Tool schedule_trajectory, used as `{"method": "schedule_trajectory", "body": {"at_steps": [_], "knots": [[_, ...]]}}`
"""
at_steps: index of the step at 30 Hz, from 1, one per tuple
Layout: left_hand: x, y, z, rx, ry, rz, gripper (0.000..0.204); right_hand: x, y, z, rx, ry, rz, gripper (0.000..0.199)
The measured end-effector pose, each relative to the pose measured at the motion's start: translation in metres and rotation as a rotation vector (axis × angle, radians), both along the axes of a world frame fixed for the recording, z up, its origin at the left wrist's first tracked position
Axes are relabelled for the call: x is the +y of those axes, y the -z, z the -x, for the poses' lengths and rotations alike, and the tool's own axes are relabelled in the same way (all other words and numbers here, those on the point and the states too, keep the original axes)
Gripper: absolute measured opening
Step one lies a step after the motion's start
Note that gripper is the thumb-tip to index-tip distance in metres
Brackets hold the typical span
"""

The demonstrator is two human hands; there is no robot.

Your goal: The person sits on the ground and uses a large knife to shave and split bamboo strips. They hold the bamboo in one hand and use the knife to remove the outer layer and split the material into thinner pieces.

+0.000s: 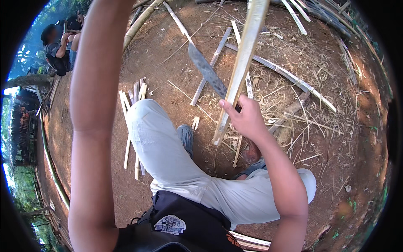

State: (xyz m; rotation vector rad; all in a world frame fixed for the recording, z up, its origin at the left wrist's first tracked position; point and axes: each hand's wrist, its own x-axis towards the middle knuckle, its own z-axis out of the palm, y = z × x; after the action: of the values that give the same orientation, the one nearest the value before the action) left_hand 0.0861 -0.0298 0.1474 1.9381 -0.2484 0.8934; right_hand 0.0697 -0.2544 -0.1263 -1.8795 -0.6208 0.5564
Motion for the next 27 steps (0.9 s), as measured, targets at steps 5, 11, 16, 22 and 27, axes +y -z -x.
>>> {"method": "schedule_trajectory", "body": {"at_steps": [5,11,16,22,27], "knots": [[-0.036,0.139,0.053,0.525,-0.329,0.140,0.030,-0.023,-0.037,-0.028,0.223,0.251,-0.212,0.032],[-0.075,0.283,0.125,0.914,0.291,0.619,0.045,-0.058,-0.067,-0.064,0.207,0.492,-0.397,0.029],[-0.092,0.280,0.114,0.875,0.297,0.823,0.037,-0.063,-0.071,-0.071,0.199,0.523,-0.406,0.038],[-0.088,0.278,0.113,0.797,0.457,1.090,0.035,-0.069,-0.074,-0.072,0.248,0.505,-0.423,0.040],[-0.082,0.287,0.120,0.793,0.478,1.109,0.035,-0.071,-0.072,-0.072,0.271,0.507,-0.397,0.040]]}}
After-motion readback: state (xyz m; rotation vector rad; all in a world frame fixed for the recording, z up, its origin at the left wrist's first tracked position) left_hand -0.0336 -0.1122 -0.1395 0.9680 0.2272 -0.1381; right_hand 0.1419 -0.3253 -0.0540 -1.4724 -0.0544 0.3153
